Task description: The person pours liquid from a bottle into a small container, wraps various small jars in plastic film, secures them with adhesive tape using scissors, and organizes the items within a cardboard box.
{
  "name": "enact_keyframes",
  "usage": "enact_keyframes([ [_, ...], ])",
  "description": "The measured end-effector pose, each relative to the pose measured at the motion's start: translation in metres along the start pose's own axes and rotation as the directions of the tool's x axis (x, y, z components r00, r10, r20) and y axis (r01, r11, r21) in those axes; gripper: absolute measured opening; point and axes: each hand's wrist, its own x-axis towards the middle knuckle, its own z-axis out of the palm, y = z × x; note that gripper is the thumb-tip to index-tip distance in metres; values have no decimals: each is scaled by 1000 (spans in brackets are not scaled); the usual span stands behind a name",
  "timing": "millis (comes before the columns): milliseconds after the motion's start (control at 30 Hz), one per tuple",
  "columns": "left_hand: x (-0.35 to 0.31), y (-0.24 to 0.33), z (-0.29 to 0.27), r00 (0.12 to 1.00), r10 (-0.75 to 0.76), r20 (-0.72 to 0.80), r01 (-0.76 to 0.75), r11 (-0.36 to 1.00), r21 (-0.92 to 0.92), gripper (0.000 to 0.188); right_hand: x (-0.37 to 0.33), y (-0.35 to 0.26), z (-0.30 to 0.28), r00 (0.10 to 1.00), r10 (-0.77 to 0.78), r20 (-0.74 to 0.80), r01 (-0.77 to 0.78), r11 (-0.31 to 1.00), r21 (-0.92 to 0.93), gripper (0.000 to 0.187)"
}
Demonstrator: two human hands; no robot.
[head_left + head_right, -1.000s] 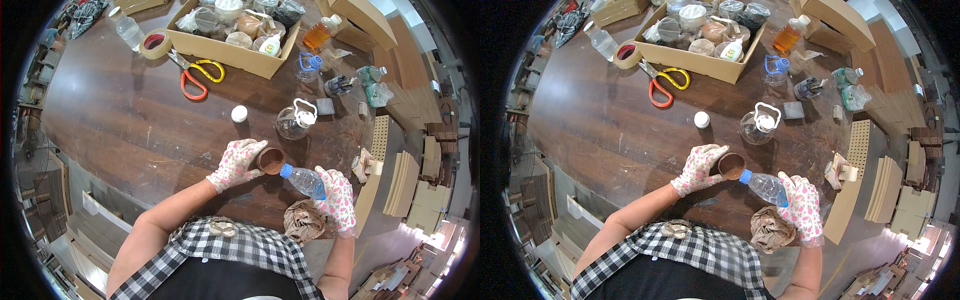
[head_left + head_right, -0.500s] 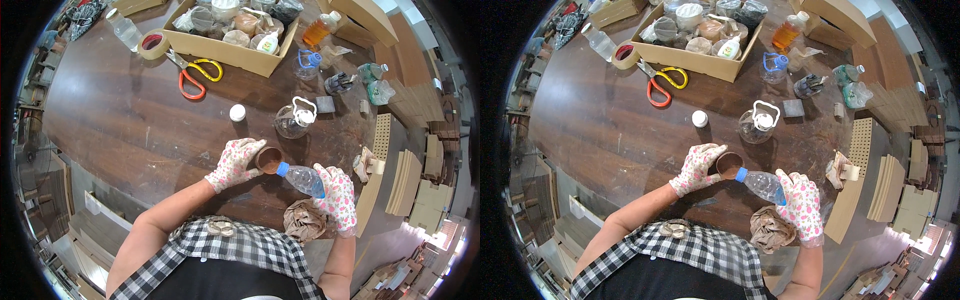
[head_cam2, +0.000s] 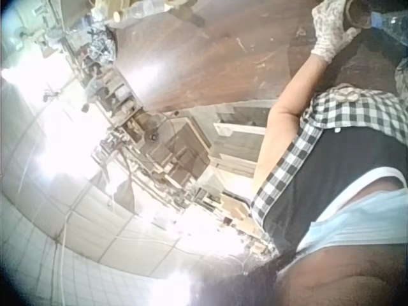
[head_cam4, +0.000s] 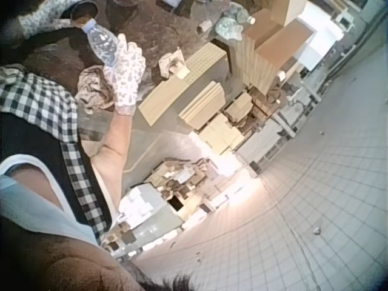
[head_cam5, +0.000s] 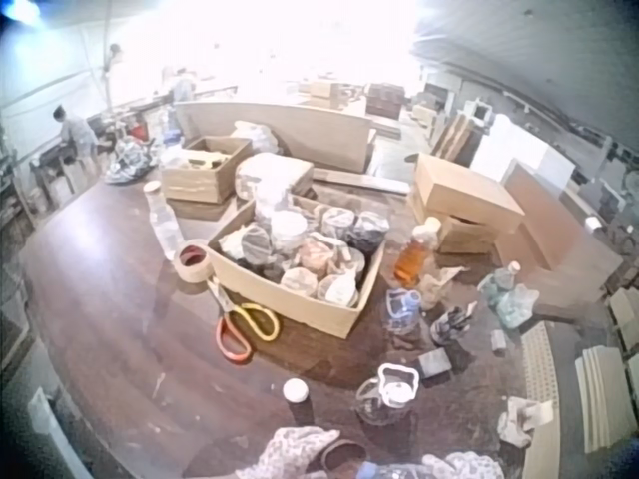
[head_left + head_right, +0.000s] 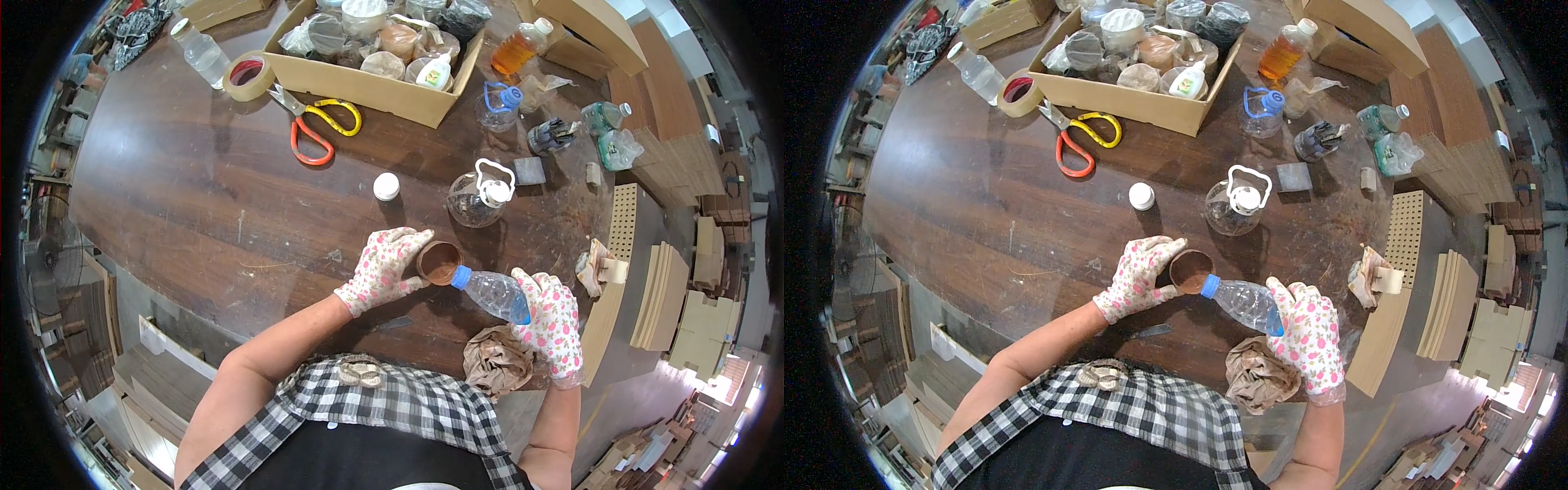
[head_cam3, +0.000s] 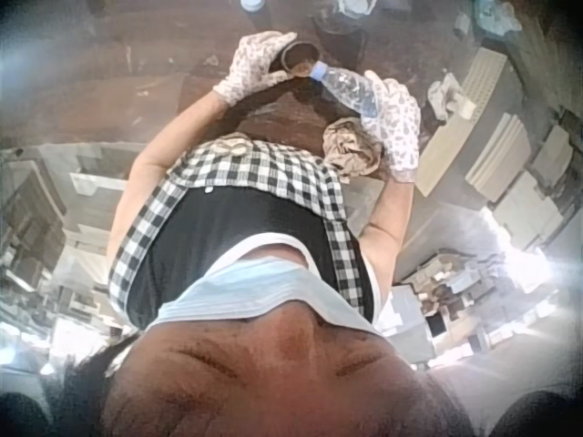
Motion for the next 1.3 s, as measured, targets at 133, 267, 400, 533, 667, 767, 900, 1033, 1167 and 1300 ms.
enact_keyframes([
  [133, -1, -1, 1, 1000, -5, 8, 5, 1000, -11, 76, 0, -3, -4, 1000, 5, 9, -4, 999, -33, 71],
  [267, -1, 1, -1, 1000, -21, 6, 21, 1000, -4, 75, 0, -3, -4, 1000, 2, 8, -2, 1000, -19, 71],
  [400, -1, 0, -1, 1000, -24, 11, 24, 1000, -3, 74, 2, -3, -6, 996, 26, 87, -25, 1000, -7, 70],
  [533, 1, 1, -2, 1000, -5, -10, 5, 1000, -3, 74, 4, -3, -6, 996, 26, 84, -26, 1000, 9, 68],
  [667, 5, 2, -2, 1000, 5, 6, -4, 1000, -7, 71, 4, 3, 1, 998, 22, 65, -24, 999, 41, 67],
  [767, 6, 4, 1, 999, 14, -29, -14, 1000, 4, 68, 4, 8, 12, 1000, 12, 6, -13, 995, 95, 65],
  [900, 3, 3, 1, 1000, 11, -29, -11, 1000, 14, 73, 8, 14, 34, 983, 32, -180, 34, 935, 353, 63],
  [1033, 2, 3, -3, 999, 32, -15, -32, 999, 23, 74, 14, 36, 55, 889, 301, -345, 5, 746, 666, 78],
  [1167, 6, 5, -2, 998, 49, -25, -48, 998, 31, 73, 38, 86, 87, 696, 589, -410, 158, 431, 888, 76],
  [1300, 6, 6, -10, 1000, 18, 16, -19, 999, 50, 73, 87, 111, 75, 465, 771, -435, 237, 365, 900, 77],
])
